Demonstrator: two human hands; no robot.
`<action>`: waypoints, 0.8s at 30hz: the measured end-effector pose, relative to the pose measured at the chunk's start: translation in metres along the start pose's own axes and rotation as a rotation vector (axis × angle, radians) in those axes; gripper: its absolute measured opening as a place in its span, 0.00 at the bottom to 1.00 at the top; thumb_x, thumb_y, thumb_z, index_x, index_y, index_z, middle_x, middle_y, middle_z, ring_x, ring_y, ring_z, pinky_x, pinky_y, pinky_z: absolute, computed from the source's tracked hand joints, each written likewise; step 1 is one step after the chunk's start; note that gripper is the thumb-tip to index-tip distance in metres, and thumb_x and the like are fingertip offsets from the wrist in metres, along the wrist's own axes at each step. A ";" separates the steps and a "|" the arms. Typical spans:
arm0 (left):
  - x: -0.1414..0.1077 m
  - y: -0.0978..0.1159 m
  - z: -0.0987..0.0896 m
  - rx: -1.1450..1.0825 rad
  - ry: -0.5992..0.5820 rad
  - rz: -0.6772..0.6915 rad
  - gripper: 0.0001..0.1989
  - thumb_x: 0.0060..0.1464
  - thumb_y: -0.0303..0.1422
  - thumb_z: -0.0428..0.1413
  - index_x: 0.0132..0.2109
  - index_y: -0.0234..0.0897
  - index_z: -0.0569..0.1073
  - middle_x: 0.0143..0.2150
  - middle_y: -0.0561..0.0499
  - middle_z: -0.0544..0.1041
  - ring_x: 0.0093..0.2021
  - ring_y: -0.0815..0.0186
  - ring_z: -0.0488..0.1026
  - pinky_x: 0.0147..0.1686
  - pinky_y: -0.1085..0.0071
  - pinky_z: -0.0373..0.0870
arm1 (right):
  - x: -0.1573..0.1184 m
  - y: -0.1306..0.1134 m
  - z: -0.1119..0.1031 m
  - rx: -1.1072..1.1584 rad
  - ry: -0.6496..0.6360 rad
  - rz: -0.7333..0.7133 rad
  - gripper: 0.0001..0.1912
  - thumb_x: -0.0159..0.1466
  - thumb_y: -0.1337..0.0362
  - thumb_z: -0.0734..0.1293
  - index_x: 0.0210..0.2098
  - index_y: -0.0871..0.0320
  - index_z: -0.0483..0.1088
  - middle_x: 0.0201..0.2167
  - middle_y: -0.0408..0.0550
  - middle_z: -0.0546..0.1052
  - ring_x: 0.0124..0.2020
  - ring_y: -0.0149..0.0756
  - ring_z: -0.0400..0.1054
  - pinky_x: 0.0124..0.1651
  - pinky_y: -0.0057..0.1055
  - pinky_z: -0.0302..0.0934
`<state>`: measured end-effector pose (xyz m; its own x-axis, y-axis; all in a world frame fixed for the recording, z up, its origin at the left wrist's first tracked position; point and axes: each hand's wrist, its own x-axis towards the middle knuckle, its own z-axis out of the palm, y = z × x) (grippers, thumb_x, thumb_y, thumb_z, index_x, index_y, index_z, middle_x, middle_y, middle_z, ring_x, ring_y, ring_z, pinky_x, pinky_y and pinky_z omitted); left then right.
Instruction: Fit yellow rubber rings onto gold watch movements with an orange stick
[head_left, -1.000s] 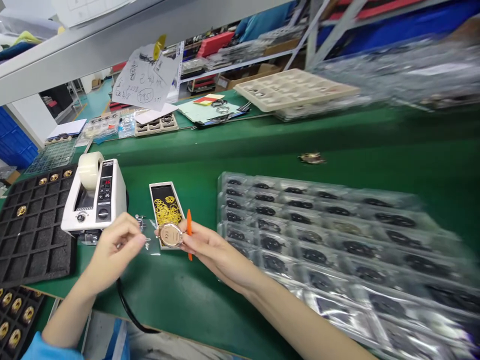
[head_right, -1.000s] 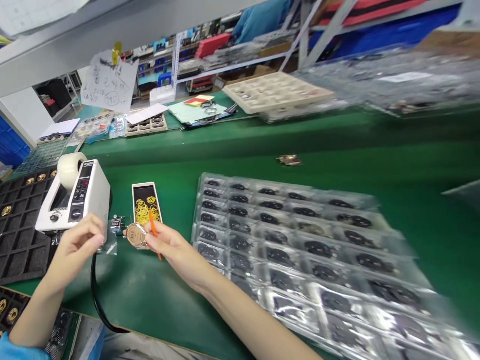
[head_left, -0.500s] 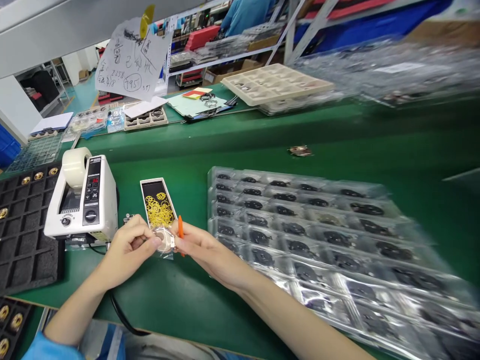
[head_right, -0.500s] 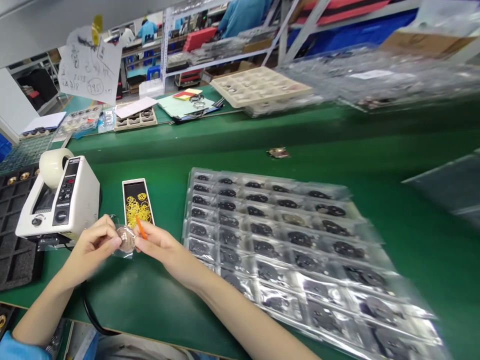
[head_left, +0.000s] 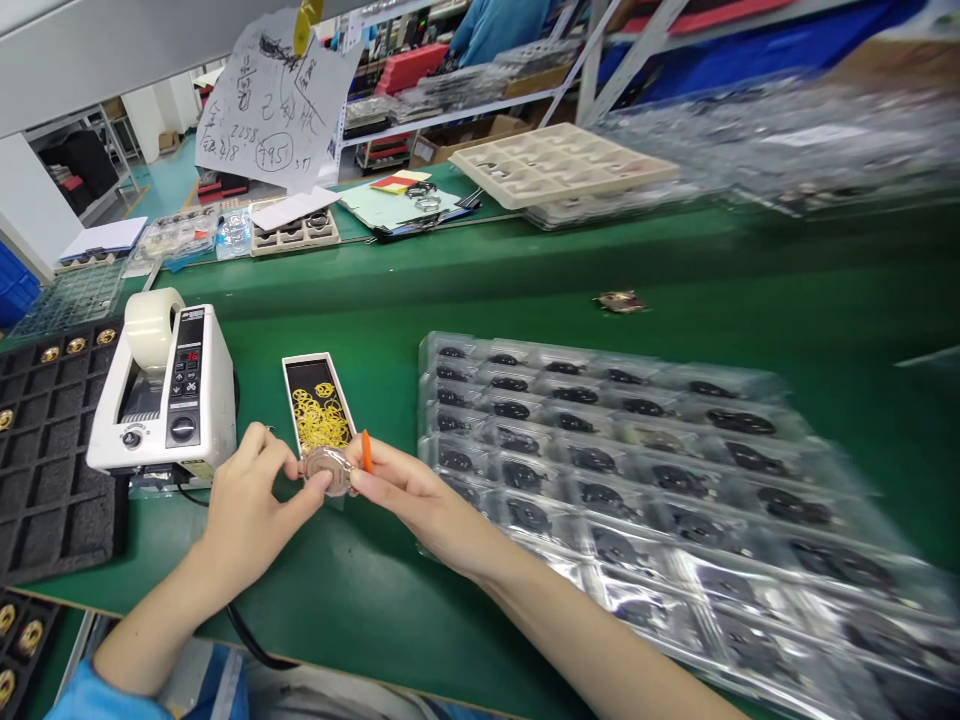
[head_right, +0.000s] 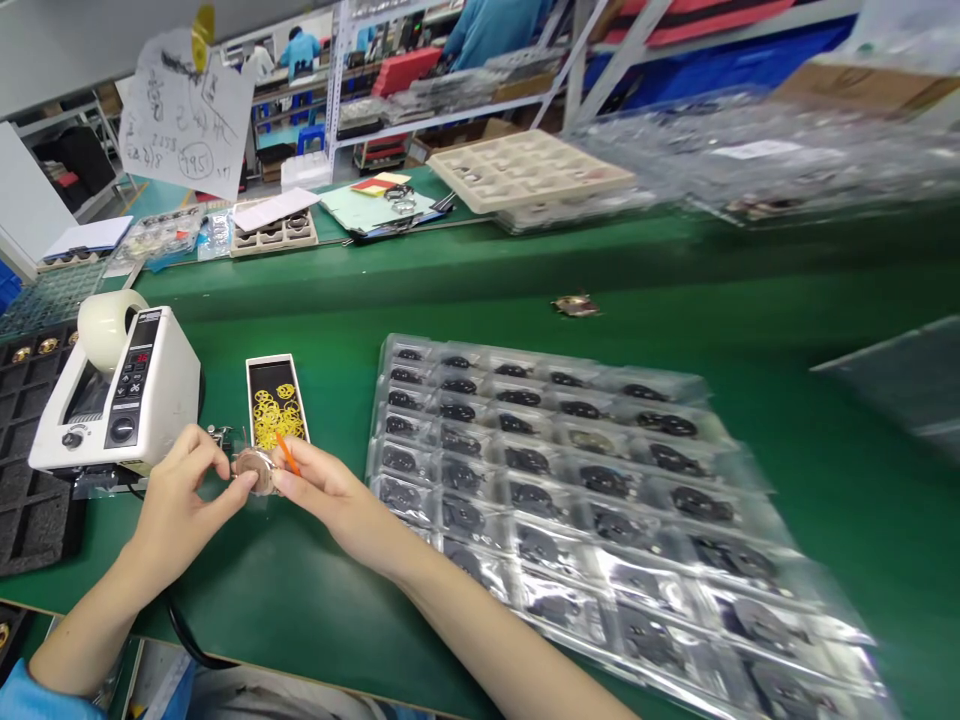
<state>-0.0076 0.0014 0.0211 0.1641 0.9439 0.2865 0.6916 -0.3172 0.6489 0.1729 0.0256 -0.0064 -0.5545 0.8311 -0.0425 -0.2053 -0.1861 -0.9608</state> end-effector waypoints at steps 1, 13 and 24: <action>0.000 -0.001 -0.001 0.044 0.056 0.016 0.10 0.56 0.31 0.56 0.28 0.38 0.63 0.30 0.55 0.62 0.28 0.70 0.63 0.27 0.73 0.58 | 0.000 0.000 0.000 -0.003 0.007 -0.008 0.24 0.57 0.41 0.68 0.29 0.56 0.62 0.28 0.41 0.61 0.31 0.32 0.55 0.38 0.29 0.54; 0.005 -0.012 0.006 -0.297 -0.048 0.260 0.07 0.53 0.32 0.61 0.42 0.41 0.78 0.51 0.42 0.74 0.51 0.56 0.72 0.49 0.56 0.68 | -0.003 0.009 0.007 0.155 -0.129 0.034 0.20 0.59 0.45 0.69 0.34 0.57 0.68 0.33 0.46 0.71 0.37 0.36 0.64 0.43 0.33 0.57; 0.005 -0.012 0.011 -0.413 -0.213 0.400 0.19 0.47 0.31 0.65 0.47 0.40 0.72 0.50 0.42 0.78 0.53 0.55 0.73 0.55 0.54 0.67 | -0.005 0.020 0.019 0.437 -0.106 0.149 0.21 0.52 0.48 0.75 0.33 0.58 0.70 0.29 0.44 0.71 0.29 0.32 0.62 0.36 0.30 0.55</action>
<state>-0.0076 0.0112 0.0069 0.5213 0.7285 0.4444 0.2245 -0.6195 0.7522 0.1561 0.0073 -0.0199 -0.6782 0.7248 -0.1213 -0.4250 -0.5215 -0.7399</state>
